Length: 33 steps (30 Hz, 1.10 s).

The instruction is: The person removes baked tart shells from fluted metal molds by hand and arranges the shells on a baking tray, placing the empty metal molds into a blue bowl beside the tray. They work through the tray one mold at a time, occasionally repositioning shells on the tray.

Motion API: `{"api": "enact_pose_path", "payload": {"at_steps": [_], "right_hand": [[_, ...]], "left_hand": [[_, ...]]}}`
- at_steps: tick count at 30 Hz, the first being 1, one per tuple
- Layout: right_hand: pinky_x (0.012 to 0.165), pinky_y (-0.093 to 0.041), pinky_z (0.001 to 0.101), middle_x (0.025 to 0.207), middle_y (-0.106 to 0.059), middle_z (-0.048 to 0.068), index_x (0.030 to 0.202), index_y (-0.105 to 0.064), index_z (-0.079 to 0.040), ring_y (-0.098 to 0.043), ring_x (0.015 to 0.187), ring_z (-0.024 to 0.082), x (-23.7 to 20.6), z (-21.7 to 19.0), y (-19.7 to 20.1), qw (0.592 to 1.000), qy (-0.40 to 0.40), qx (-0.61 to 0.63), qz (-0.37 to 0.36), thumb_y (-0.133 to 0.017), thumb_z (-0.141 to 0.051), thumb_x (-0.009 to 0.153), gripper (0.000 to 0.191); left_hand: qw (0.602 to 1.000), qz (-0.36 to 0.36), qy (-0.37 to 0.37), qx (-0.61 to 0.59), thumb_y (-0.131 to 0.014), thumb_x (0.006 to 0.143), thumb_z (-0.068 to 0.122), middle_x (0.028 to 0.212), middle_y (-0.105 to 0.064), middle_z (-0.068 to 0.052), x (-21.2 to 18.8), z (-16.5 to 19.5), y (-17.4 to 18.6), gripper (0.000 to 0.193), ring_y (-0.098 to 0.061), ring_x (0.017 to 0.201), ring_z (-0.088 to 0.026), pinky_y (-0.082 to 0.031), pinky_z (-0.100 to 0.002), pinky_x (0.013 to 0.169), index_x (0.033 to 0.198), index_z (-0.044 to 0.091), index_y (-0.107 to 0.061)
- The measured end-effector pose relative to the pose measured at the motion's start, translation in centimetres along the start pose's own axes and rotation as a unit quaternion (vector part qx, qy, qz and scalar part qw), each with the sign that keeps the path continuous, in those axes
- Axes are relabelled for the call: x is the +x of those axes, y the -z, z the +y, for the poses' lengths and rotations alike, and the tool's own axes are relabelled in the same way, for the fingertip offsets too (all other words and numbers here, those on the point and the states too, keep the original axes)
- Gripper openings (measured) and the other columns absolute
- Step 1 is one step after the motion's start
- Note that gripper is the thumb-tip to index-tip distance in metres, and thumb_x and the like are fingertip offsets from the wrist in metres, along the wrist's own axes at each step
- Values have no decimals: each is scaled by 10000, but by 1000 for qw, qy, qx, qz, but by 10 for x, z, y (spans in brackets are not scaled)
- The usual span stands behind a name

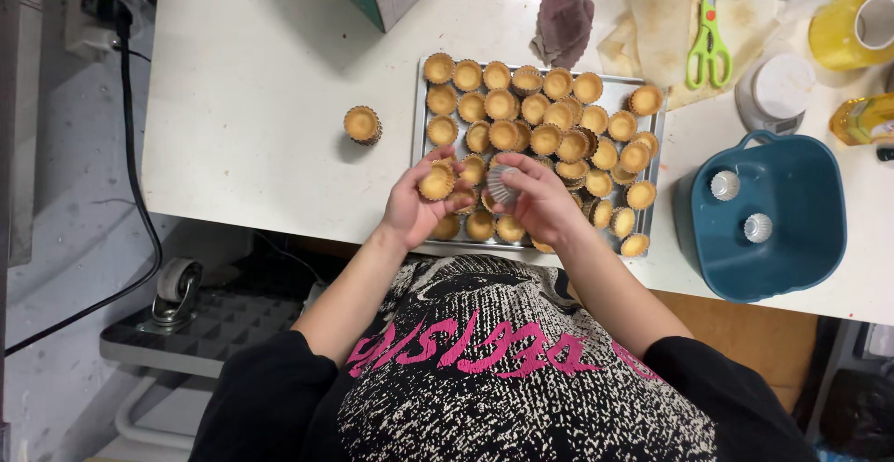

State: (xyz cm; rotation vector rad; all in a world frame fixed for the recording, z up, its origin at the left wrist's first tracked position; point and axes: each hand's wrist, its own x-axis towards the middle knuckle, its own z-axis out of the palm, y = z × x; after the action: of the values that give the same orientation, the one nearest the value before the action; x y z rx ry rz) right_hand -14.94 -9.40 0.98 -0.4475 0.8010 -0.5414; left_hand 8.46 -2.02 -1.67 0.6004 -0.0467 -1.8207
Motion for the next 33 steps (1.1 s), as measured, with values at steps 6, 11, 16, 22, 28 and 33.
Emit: {"api": "enact_pose_path", "payload": {"at_steps": [6,11,16,22,28,33], "right_hand": [[604,-461,264,1090,-638,114,1211,-616,-61,-583,863,197,-9,14,22,948,-8,294,-124,-655,-306,1035,304],[687,-519,323,1019,-630,115,1089,-605,-78,-606,889,238,-28,17,23,950,15,313,13,-554,-457,964,401],[664,-547,344,1006,-675,124,1081,-613,-66,-652,845,265,-52,21,50,947,49,311,57,-552,-477,957,434],[652,-568,312,1022,-703,129,1121,-619,-60,-683,849,256,-82,37,115,948,87,280,126,-556,-489,1045,440],[708,-597,349,983,-712,159,1056,-599,-75,-700,879,284,-114,34,150,930,59,281,230,-542,-549,1044,478],[742,-628,429,876,-650,173,948,-554,-51,-711,862,368,-117,21,157,919,18,296,259,-526,-444,971,394]], "left_hand": [[998,33,46,14,-397,1109,357,1150,-656,-151,8,-8,4,400,-683,945,-272,-594,-439,835,1333,61,-545],[995,10,95,4,-331,1095,413,1143,-660,-177,18,-25,-9,470,-701,938,-309,-596,-448,845,1330,55,-525],[985,-7,169,32,-328,1079,380,1163,-669,-191,34,-43,-31,451,-704,934,-314,-593,-450,861,1343,65,-514],[971,-10,218,102,-480,1051,434,1186,-676,-166,64,-86,-54,474,-705,915,-246,-613,-364,801,1321,50,-543],[967,29,171,187,-617,1034,387,1066,-670,-65,76,-131,-54,448,-652,870,-153,-572,-289,732,1287,17,-604],[975,99,153,131,-561,1006,508,973,-677,-93,78,-152,-53,500,-653,836,-191,-593,-340,721,1157,33,-599]]}}
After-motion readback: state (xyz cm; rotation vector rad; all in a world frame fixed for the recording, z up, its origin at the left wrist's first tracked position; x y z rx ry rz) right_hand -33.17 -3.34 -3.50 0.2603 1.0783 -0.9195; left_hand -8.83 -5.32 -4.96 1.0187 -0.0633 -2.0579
